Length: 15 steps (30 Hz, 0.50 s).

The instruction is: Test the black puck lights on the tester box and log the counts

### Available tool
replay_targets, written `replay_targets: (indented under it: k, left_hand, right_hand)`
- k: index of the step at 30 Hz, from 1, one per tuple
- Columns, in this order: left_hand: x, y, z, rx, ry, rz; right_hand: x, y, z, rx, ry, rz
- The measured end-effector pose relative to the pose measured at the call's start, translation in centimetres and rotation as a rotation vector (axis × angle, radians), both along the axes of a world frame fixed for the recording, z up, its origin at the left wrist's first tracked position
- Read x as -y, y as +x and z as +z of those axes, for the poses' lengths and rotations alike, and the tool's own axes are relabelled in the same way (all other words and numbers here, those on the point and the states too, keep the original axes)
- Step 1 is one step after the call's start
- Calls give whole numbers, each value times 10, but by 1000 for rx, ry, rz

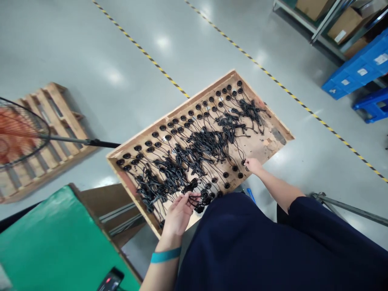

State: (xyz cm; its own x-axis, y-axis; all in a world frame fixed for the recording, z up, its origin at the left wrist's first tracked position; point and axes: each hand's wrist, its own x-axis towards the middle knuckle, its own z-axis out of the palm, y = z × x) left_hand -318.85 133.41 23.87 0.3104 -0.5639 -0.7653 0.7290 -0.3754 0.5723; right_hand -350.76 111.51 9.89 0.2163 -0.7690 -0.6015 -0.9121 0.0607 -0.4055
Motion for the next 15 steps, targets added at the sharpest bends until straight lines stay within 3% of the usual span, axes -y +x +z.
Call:
replay_targets:
  k: [4,8,10,12,15]
  left_hand:
    - [5,0,4,-24,-25,-3]
    - [13,-2,15,-42,-48,29]
    - [18,-4,19,-48,-49,50]
    - [22,-6,22,-54,-50,72]
    - [26,-10,25,-41,-68,69]
  right_hand:
    - [-4,6,1,-67,-18,47]
    - [-12,28,22,-61,-95,77]
    - [-24,51,46,74,-150,102]
    - [-42,81,77,365,-196,187]
    - [-70,125,125,774,-222,460]
